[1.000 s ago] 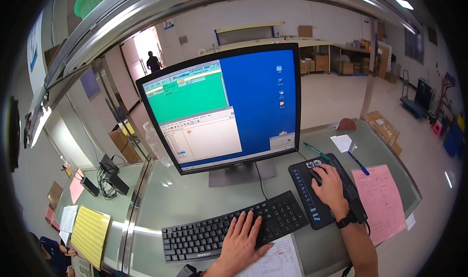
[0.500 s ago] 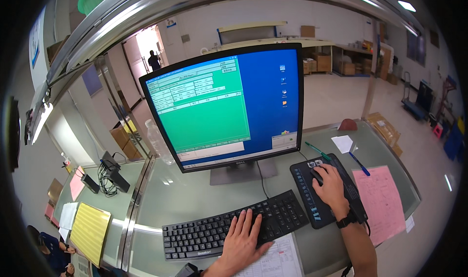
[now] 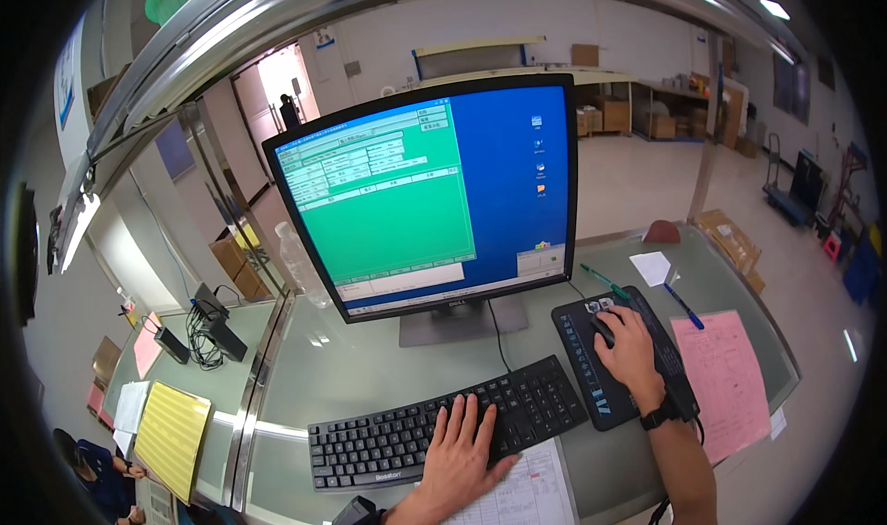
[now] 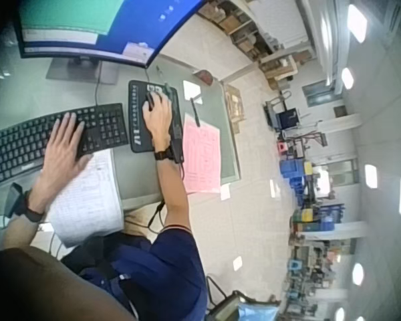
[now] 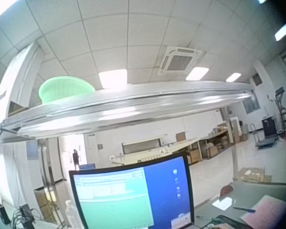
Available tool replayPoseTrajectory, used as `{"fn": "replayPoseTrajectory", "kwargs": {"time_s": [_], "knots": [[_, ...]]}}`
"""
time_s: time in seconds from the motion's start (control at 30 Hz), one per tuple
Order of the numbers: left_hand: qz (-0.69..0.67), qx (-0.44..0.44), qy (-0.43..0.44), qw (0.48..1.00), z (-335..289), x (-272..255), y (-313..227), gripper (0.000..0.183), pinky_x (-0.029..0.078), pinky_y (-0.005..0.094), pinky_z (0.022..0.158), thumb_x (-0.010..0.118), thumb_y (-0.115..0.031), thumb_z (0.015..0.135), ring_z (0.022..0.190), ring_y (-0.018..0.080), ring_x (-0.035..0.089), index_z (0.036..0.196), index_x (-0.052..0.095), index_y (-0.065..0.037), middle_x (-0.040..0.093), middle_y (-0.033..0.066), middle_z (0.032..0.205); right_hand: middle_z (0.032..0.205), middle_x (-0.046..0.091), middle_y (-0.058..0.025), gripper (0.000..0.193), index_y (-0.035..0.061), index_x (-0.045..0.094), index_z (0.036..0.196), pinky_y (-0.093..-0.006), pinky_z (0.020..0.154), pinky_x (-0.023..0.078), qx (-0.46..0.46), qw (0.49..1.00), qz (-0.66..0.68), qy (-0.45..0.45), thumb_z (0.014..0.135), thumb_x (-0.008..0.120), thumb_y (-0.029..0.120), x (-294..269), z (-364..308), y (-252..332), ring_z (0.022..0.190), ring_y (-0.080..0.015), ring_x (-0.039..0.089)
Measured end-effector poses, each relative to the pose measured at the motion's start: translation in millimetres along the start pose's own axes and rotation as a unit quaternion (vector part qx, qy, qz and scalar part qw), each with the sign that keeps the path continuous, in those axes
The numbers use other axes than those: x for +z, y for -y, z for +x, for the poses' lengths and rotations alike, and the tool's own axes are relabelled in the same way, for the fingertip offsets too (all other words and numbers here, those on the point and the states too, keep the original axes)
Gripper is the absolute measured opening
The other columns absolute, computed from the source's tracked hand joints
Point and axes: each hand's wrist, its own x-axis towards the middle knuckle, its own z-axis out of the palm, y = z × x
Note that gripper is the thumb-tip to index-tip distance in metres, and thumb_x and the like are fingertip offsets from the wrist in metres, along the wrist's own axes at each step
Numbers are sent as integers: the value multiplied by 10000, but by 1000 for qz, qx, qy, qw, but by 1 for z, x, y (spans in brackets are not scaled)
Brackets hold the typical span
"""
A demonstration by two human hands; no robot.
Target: Operating a computer to configure fabrication software and navigating through different workstations to manage tasks.
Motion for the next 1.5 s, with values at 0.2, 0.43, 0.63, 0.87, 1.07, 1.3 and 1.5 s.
{"fn": "replayPoseTrajectory", "kwargs": {"time_s": [0.2,0.43,0.63,0.87,1.07,1.3,1.5], "knots": [[-1,2,-4,1000,0,-1,-1,849,270,625,1236,643,-594,968,1509,513,365,1526,491,28,437,363,1560,1259,651,-187,372,27,715,1199,-463,1021,514,0,1000,-1,-5,844,748,132,-1,0,1,1168,-395,617],[-6,5,-4,1000,2,-5,-3,822,276,615,1238,666,-569,959,1504,505,379,1517,511,15,466,322,1560,1240,649,-181,371,29,713,1184,-460,1002,521,15,1000,-11,-13,828,756,124,-3,0,2,1153,-396,619],[-11,7,-11,1000,2,-5,-3,774,283,601,1241,678,-543,958,1493,495,404,1496,540,-4,497,305,1541,1234,647,-163,370,37,714,1177,-460,996,521,18,1000,-15,-14,821,760,128,-3,0,2,1145,-386,618],[-8,11,-2,1000,2,-6,-3,762,286,601,1240,685,-543,952,1488,495,410,1492,550,-23,505,291,1542,1249,648,-158,371,44,719,1185,-453,1008,521,27,999,-14,-10,829,759,139,-5,-1,2,1160,-378,619],[0,10,-7,1000,4,-7,-4,763,295,599,1236,698,-544,939,1477,499,422,1489,557,-33,517,283,1535,1252,652,-152,362,55,727,1185,-445,1010,526,23,999,-17,-19,837,760,149,-3,-1,1,1162,-368,626],[1,14,-13,1000,5,-10,-4,762,317,602,1220,697,-543,938,1452,514,443,1479,563,-25,532,294,1514,1248,658,-146,358,59,731,1183,-444,1010,528,21,999,-14,-21,840,761,159,-3,-1,0,1162,-360,630],[4,17,-12,1000,5,-11,-4,756,324,602,1214,699,-536,939,1446,518,448,1476,565,-21,536,297,1507,1235,663,-152,359,51,729,1181,-445,1014,525,15,1000,-14,-20,838,759,156,-3,-1,-1,1166,-365,628]]}}
